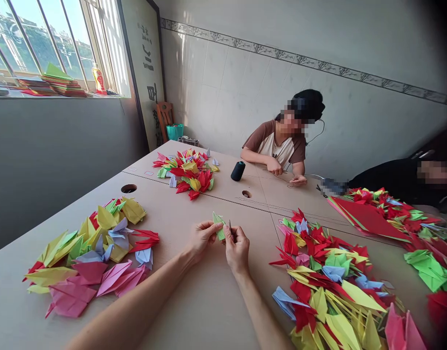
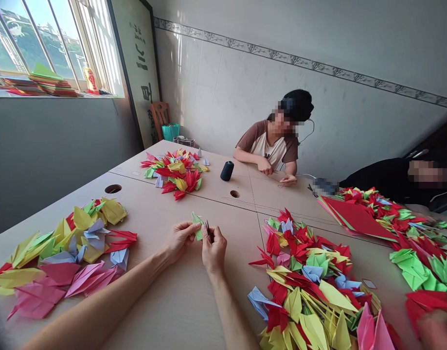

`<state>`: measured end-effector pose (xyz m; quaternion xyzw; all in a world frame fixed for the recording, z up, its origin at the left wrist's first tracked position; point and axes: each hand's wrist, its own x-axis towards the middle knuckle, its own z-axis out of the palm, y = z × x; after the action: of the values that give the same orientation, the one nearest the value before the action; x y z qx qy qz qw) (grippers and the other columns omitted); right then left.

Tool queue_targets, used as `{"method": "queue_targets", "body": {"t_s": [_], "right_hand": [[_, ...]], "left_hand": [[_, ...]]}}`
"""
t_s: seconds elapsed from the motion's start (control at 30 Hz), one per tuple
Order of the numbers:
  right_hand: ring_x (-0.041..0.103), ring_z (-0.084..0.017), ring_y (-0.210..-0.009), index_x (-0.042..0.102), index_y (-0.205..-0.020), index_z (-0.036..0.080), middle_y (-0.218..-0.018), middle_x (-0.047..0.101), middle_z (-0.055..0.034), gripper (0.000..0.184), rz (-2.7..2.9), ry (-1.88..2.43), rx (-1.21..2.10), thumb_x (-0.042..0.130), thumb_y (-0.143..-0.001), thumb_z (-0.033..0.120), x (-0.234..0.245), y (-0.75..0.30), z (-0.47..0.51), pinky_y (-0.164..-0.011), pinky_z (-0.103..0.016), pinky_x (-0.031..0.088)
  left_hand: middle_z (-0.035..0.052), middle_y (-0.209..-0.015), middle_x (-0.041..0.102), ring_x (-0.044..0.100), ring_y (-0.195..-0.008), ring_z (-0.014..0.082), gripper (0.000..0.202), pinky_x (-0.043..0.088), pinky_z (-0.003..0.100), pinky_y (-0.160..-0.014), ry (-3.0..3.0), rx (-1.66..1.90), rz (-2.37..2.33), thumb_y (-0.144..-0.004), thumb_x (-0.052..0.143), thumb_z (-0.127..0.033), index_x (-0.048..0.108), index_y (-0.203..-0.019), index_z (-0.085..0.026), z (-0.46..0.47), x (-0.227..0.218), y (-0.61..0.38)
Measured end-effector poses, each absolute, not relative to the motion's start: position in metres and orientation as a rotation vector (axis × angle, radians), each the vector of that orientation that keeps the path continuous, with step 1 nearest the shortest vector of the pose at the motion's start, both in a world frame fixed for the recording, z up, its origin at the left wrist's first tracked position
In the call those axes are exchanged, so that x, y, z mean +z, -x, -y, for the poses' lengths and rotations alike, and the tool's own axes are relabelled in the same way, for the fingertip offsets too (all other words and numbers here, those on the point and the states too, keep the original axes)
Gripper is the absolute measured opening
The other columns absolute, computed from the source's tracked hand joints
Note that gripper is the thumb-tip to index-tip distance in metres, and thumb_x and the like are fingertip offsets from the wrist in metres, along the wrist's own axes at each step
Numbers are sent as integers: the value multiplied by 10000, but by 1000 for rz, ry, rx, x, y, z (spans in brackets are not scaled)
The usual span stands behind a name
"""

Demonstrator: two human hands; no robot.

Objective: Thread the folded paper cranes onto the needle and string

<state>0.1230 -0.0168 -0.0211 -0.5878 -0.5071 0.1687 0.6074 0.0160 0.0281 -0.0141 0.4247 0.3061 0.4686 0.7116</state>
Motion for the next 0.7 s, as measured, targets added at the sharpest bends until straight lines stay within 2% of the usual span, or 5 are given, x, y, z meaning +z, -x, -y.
{"method": "queue_targets", "body": {"t_s": [0.13, 0.3, 0.43, 0.53, 0.7], "right_hand": [[489, -101, -513, 585, -740, 141, -575, 567, 1, 325, 1146, 1283, 476, 542, -820, 453, -24, -122, 16, -484, -197, 395], [575, -124, -645, 605, -947, 137, -807, 649, -51, 297, 1139, 1170, 598, 612, -778, 381, -23, -117, 14, -585, -223, 475], [566, -122, -669, 616, -938, 142, -801, 636, -40, 254, 1144, 1185, 563, 598, -796, 352, -22, -116, 14, -634, -230, 477], [535, -109, -620, 621, -939, 139, -755, 618, -26, 273, 1133, 1195, 609, 578, -812, 376, -25, -120, 14, -585, -215, 456], [514, -105, -574, 626, -838, 127, -666, 585, -10, 308, 1069, 1203, 591, 577, -805, 429, -27, -123, 13, -545, -211, 439]], "left_hand": [[-41, -472, 432, 332, -450, 49, 295, 227, 188, -435, -941, 1063, -700, -662, 721, -381, 600, -593, -121, -29, -14, -16], [-48, -492, 433, 338, -441, 39, 290, 227, 179, -427, -837, 1101, -678, -647, 734, -383, 606, -617, -124, -31, -11, -15], [-49, -485, 427, 342, -436, 36, 296, 234, 171, -417, -814, 1097, -663, -649, 737, -374, 591, -603, -121, -30, -9, -14], [-44, -500, 447, 359, -440, 33, 261, 249, 161, -415, -784, 1092, -646, -653, 741, -345, 615, -642, -116, -32, -8, -13], [-36, -520, 493, 410, -438, 40, 263, 299, 170, -437, -791, 1055, -644, -639, 749, -346, 614, -652, -120, -33, -11, -12]]}}
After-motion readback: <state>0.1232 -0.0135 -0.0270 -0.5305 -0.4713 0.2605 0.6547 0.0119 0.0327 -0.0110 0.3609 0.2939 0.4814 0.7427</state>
